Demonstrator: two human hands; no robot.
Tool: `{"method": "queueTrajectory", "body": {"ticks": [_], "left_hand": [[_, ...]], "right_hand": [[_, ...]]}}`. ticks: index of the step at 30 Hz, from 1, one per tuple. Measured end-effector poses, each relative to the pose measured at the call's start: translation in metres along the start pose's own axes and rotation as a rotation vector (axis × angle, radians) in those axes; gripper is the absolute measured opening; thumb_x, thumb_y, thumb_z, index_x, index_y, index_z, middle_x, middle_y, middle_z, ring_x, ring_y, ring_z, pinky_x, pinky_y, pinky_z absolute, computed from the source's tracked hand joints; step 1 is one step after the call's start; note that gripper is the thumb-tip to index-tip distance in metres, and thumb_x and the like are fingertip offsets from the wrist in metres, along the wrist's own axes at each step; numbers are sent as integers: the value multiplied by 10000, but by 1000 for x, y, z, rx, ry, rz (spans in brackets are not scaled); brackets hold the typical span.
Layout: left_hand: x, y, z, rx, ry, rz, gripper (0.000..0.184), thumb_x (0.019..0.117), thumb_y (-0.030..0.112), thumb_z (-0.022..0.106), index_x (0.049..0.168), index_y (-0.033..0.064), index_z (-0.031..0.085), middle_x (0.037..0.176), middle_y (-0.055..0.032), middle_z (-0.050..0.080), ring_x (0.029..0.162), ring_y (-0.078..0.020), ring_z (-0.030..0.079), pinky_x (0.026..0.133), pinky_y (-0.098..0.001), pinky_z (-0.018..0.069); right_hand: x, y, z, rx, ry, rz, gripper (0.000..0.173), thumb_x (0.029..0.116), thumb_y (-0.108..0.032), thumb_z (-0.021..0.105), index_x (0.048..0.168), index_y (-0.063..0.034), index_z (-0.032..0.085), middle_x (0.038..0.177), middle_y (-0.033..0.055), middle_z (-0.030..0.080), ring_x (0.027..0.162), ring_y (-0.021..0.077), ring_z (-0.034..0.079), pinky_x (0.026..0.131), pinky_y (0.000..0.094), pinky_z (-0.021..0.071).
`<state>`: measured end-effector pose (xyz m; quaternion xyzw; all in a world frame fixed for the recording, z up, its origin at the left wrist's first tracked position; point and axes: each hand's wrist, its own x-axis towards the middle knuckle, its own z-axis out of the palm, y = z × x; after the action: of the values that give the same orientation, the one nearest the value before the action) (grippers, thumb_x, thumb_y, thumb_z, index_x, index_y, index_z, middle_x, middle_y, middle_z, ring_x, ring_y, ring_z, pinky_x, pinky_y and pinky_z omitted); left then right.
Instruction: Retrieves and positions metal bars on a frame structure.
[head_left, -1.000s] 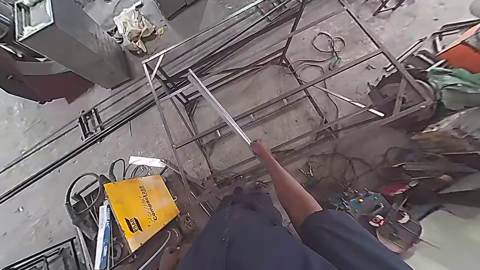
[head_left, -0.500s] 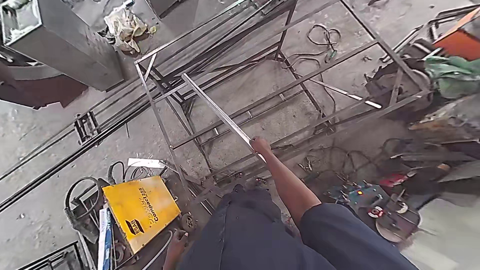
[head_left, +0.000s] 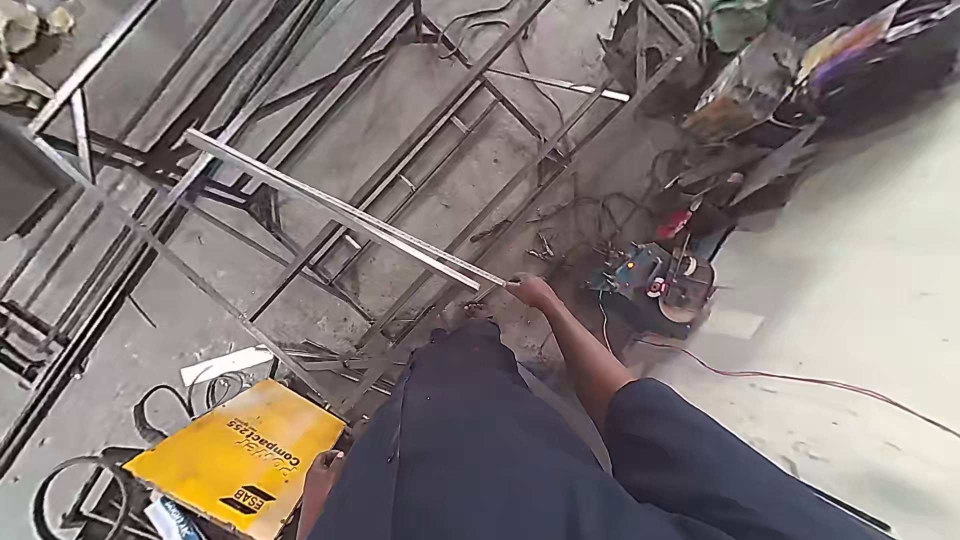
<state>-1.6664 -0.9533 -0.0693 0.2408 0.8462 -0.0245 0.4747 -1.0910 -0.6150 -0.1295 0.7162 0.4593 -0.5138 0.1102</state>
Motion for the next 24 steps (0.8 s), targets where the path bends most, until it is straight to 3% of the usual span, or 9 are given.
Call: {"method": "queueTrajectory", "body": {"ticks": [5,8,12,15,17,20,24], "left_hand": [[-10,69,-17,-59,15,-36,298,1051,240,606,1245,13,611,1015,-177,710,786,-279,706,735,-506,599],[-12,93,-26,-71,35,-8,291,1053,211,600,1256,3,605,1077,-194,703,814,-303,715,724,-521,601],[-11,97,-30,-63,66,70,268,1040,219,615,1213,15,629,1051,-167,709,791,-272,706,674,-483,591],[-17,104,-26,-32,40,11,289,1049,209,604,1247,-2,609,1095,-194,698,823,-299,707,719,-517,587],[-11,87,-22,-10,20,25,302,1039,222,618,1242,-2,613,1099,-190,706,848,-296,732,759,-520,619],[-2,57,-15,61,16,77,288,1017,228,647,1203,9,654,1066,-169,721,966,-277,700,903,-519,566],[-1,37,-11,151,16,53,271,1013,257,664,1184,47,684,1047,-135,736,979,-256,704,923,-508,561]], "right_hand": [[2,7,23,-29,-46,18,443,1018,-537,526,1237,-192,699,1153,171,715,1093,388,674,884,685,507],[7,11,35,-19,-53,12,430,1017,-522,513,1221,-193,699,1162,153,712,1092,371,672,872,678,508],[15,18,42,-4,-59,-7,410,1013,-508,519,1195,-188,700,1134,146,715,1059,361,682,847,674,520],[17,19,43,5,-74,-5,431,1008,-521,526,1204,-177,697,1124,155,716,1050,374,683,842,675,519],[17,19,43,0,-83,3,449,1006,-533,527,1228,-176,688,1133,165,715,1058,386,681,850,682,515],[19,21,43,7,-90,-5,448,1004,-545,520,1238,-203,690,1136,145,723,1064,371,687,864,677,521],[22,23,45,4,-92,-11,436,1001,-546,523,1229,-218,697,1112,134,729,1044,361,693,849,669,528]]}}
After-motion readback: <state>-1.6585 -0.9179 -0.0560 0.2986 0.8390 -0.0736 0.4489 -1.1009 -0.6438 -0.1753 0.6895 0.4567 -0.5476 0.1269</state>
